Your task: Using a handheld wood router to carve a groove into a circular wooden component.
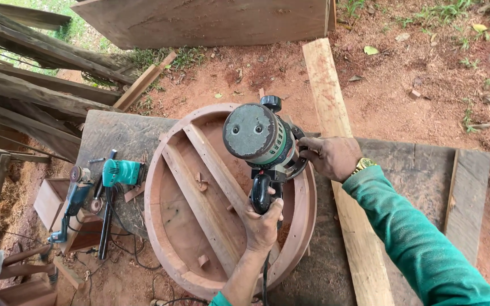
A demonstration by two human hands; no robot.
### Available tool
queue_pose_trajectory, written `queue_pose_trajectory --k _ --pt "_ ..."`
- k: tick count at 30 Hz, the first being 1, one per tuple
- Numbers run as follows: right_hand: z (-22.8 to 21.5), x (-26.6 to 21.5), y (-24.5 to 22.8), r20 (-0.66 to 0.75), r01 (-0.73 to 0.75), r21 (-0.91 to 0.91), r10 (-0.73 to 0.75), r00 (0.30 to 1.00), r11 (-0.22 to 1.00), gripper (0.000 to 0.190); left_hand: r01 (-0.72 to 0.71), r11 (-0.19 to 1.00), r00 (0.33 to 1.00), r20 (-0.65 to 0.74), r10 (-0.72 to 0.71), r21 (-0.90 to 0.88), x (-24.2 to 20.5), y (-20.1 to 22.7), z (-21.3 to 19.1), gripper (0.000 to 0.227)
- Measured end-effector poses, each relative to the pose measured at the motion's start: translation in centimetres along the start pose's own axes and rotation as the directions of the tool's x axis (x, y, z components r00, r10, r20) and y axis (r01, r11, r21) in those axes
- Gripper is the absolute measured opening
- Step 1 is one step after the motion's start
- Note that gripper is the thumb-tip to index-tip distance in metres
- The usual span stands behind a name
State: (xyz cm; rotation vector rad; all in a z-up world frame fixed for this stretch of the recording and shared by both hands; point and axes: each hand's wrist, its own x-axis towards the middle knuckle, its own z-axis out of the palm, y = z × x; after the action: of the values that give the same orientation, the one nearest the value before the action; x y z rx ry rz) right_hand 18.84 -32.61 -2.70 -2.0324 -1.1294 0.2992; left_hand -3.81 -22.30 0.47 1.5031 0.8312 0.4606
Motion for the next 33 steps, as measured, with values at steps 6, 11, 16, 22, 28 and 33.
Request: queue_pose_trajectory --k 6,11,16,22,28,33 --pt "-0.1 -2.7 -0.8 -0.019 -0.026 -0.043 0.025 1.000 0.999 0.029 0.023 1.000 0.999 0.024 -0.023 0.016 -2.1 -0.1 -0.5 0.018" --pt "-0.2 -4.8 -1.6 -0.037 -0.040 -0.063 0.038 0.999 0.997 0.030 0.008 0.999 0.999 0.047 -0.009 0.032 -3.6 0.0 -0.9 0.016" --pt "-0.4 -6.5 -2.3 -0.062 -0.025 -0.088 0.020 0.998 0.996 0.029 0.018 0.999 0.999 0.043 -0.020 0.052 -5.1 -0.4 -1.2 0.018" --pt "-1.0 -8.6 -3.1 -0.054 -0.010 -0.091 0.005 0.999 0.996 0.029 -0.004 0.997 0.997 0.075 -0.001 0.072 -7.1 -0.4 -1.4 0.018" --pt "-0.7 -10.1 -3.5 -0.066 -0.027 -0.099 0.020 0.998 0.995 0.029 -0.075 0.985 0.993 0.098 0.060 0.157 -8.1 -0.4 -2.0 0.016" --pt "-0.4 -10.8 -4.0 -0.073 -0.034 -0.119 0.026 0.997 0.992 0.029 -0.040 0.993 0.995 0.093 0.030 0.113 -8.9 -1.3 -2.6 0.017"
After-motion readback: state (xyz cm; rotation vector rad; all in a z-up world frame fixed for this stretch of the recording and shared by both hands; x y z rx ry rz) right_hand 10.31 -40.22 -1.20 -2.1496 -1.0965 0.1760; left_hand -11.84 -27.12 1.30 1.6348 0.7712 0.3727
